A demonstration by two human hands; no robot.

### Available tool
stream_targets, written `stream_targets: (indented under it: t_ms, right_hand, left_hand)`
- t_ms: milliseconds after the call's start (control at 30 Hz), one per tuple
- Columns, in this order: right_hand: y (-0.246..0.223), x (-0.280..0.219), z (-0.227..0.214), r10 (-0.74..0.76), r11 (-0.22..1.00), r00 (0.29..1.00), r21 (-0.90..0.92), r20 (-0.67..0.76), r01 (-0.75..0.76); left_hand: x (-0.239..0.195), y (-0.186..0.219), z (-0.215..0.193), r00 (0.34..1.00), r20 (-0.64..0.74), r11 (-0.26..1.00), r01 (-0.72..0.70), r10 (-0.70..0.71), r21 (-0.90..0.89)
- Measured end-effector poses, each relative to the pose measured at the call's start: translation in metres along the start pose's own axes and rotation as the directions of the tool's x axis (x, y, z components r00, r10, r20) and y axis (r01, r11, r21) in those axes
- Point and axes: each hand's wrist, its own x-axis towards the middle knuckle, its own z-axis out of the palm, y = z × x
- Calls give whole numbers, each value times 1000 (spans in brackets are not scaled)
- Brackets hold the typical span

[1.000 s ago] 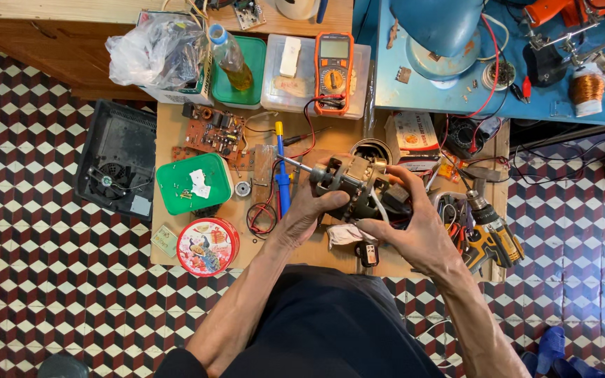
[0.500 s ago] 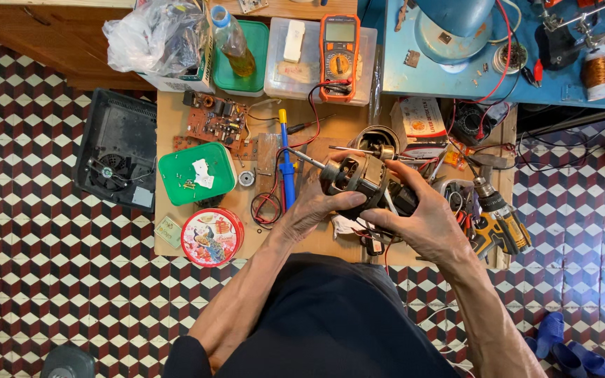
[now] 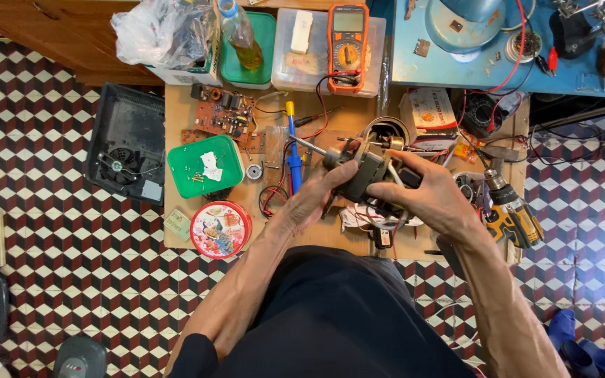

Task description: The person disassembles a small motor, inspects the internal components, and uses a power drill to rotate the shaft. They then reassemble the motor, apply lubricant, and test the rotation by hand.

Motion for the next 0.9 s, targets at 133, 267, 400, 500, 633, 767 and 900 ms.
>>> stream_targets:
  t_ms: [133,267,400,500,633,767,900]
  right_hand:
    - [5,11,0,43,996,999,-77,7,-43]
    - [24,14,2,-53,995,991,82,-120,63]
    - [33,-15,17,-154,941,834,178,-529,287]
    - [33,-40,42,68,977,819,204,-569,60]
    - [31,-27,67,100,974,865,225,-492,16]
    - [40,-6,70,126,875,908,475,-400,88]
    - [56,-4,58,72,765,975,639,-212,83]
  left_hand:
    - [-4,-6,-3,998,-17,996,65,-66,-62]
    - [-4,-23,-7,995,-64,972,58,-74,-227]
    - [-3,-32,-18,987,-162,946,-57,5,-319]
    - [-4,-30,-23,968,-232,939,-162,91,-305]
    - [-8,-27,-18,936,-236,939,-303,261,-163]
    - [-23,-22,-11,890,-259,919,-394,375,-26]
    - [-32,-20,-11,861,-286,903,-427,420,40]
